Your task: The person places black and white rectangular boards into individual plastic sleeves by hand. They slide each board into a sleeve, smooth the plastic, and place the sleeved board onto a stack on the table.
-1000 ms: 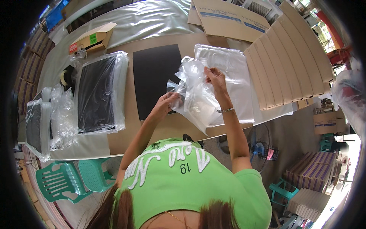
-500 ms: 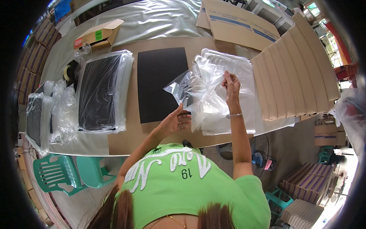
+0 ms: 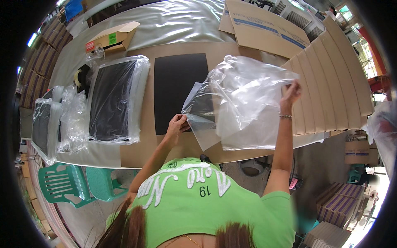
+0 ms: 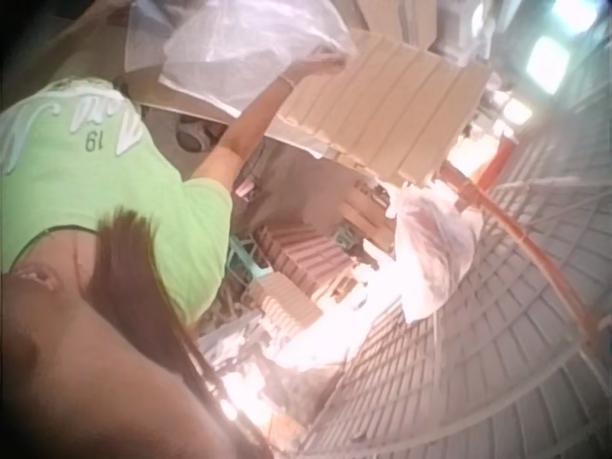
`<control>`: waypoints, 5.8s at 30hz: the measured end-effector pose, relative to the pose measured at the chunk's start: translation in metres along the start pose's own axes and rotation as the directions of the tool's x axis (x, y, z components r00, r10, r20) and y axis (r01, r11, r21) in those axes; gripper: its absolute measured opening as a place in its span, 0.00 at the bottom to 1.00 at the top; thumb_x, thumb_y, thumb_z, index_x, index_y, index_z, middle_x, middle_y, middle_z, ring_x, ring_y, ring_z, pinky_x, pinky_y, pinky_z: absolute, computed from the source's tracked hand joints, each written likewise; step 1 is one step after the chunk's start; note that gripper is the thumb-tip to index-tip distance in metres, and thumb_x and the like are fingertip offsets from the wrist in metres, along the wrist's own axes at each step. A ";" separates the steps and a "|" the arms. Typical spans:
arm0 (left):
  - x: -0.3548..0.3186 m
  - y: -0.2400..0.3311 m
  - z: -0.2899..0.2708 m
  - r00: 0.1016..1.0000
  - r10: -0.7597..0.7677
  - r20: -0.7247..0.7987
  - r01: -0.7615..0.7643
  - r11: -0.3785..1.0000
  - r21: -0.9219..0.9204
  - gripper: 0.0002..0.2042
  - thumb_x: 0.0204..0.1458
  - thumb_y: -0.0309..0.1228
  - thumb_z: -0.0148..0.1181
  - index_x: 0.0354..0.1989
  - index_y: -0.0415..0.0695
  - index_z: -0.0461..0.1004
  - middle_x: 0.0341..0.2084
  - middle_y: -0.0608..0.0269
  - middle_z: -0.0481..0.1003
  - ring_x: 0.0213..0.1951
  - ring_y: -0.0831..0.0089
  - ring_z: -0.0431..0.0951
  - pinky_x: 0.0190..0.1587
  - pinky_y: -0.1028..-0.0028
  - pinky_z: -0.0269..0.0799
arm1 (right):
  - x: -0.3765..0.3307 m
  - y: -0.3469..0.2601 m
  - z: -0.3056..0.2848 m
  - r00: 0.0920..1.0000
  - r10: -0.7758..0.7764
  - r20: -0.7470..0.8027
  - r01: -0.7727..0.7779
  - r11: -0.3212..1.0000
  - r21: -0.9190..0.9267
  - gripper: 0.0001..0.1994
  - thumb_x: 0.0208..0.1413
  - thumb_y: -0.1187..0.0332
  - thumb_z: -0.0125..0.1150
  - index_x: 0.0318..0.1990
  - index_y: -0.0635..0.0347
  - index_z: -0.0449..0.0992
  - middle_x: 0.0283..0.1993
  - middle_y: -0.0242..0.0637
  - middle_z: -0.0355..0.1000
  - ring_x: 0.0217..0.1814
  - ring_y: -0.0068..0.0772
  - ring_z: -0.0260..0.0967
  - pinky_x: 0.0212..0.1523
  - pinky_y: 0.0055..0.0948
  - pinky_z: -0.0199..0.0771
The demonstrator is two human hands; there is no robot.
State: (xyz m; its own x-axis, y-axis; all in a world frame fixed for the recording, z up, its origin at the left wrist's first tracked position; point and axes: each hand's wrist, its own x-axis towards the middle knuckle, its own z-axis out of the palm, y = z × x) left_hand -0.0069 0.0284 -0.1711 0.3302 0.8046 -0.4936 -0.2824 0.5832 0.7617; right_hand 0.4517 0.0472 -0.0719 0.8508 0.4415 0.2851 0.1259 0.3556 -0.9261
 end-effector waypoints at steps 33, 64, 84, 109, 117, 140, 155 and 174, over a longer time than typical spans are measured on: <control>-0.045 0.116 -0.061 0.937 0.349 -0.030 -0.348 0.937 0.020 0.09 0.52 0.34 0.60 0.33 0.41 0.78 0.25 0.70 0.76 0.29 0.85 0.71 0.33 0.83 0.64 | -0.135 0.065 -0.040 0.969 0.134 0.209 0.200 0.077 -0.977 0.21 0.54 0.57 0.55 0.55 0.47 0.67 0.57 0.40 0.62 0.63 0.40 0.54 0.59 0.53 0.51; -0.112 0.141 -0.021 0.908 0.120 0.401 -0.125 0.992 -0.013 0.09 0.47 0.34 0.65 0.25 0.46 0.70 0.27 0.69 0.74 0.31 0.84 0.73 0.35 0.83 0.67 | -0.267 -0.176 0.131 0.434 -0.287 0.854 -0.283 0.857 0.432 0.04 0.53 0.73 0.58 0.31 0.61 0.69 0.25 0.35 0.71 0.32 0.25 0.70 0.43 0.30 0.69; -0.093 0.137 -0.059 0.895 0.136 0.425 0.078 0.890 -0.449 0.17 0.54 0.38 0.52 0.49 0.41 0.68 0.31 0.62 0.72 0.38 0.74 0.73 0.39 0.69 0.72 | -0.235 -0.101 0.047 0.328 0.566 0.756 -0.826 0.561 -0.061 0.19 0.59 0.51 0.49 0.39 0.59 0.71 0.31 0.31 0.68 0.26 0.24 0.65 0.26 0.21 0.66; -0.070 0.085 -0.072 0.641 -0.007 0.767 0.351 0.892 -0.285 0.27 0.56 0.50 0.47 0.51 0.37 0.66 0.42 0.53 0.70 0.38 0.67 0.75 0.41 0.72 0.75 | -0.214 -0.042 0.027 0.388 0.028 0.921 -0.917 0.119 0.382 0.29 0.54 0.39 0.44 0.43 0.58 0.75 0.51 0.42 0.67 0.43 0.40 0.65 0.50 0.44 0.64; -0.047 0.027 -0.165 0.595 0.357 0.720 -0.163 0.931 -0.327 0.26 0.43 0.36 0.66 0.49 0.37 0.67 0.47 0.55 0.69 0.53 0.62 0.67 0.56 0.62 0.64 | -0.246 -0.105 0.083 0.330 0.100 0.939 -0.939 0.133 0.316 0.16 0.54 0.46 0.53 0.29 0.47 0.75 0.42 0.30 0.63 0.51 0.33 0.56 0.62 0.48 0.48; -0.116 0.024 -0.090 0.828 0.531 0.181 -0.403 0.338 0.850 0.42 0.27 0.14 0.35 0.63 0.40 0.51 0.60 0.49 0.55 0.62 0.55 0.53 0.66 0.64 0.43 | -0.315 -0.021 0.006 0.712 0.387 0.585 0.111 0.761 -0.639 0.35 0.37 0.86 0.47 0.59 0.47 0.64 0.50 0.41 0.69 0.31 0.28 0.64 0.32 0.25 0.68; -0.103 0.002 -0.104 0.813 0.535 0.230 -0.566 0.632 0.530 0.37 0.42 0.35 0.41 0.65 0.35 0.45 0.65 0.49 0.45 0.67 0.60 0.44 0.66 0.67 0.38 | -0.302 -0.056 0.032 0.570 0.538 0.621 -0.086 0.791 -0.606 0.39 0.38 0.89 0.43 0.64 0.50 0.57 0.59 0.42 0.64 0.33 0.13 0.61 0.35 0.17 0.66; -0.162 0.188 -0.019 0.192 0.962 0.194 -0.788 0.034 0.615 0.14 0.38 0.17 0.55 0.36 0.39 0.77 0.34 0.59 0.73 0.38 0.73 0.73 0.42 0.76 0.69 | -0.234 -0.195 0.076 0.733 -0.346 0.586 0.491 0.865 -0.103 0.17 0.40 0.91 0.48 0.40 0.70 0.75 0.40 0.39 0.72 0.44 0.28 0.71 0.47 0.24 0.71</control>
State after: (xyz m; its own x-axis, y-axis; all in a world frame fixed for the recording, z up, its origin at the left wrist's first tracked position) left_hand -0.1306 0.0095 0.0438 -0.0334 0.6940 0.7192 0.2840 -0.6834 0.6725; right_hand 0.1890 -0.0625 0.0606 0.2811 0.6828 0.6744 0.5793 0.4395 -0.6865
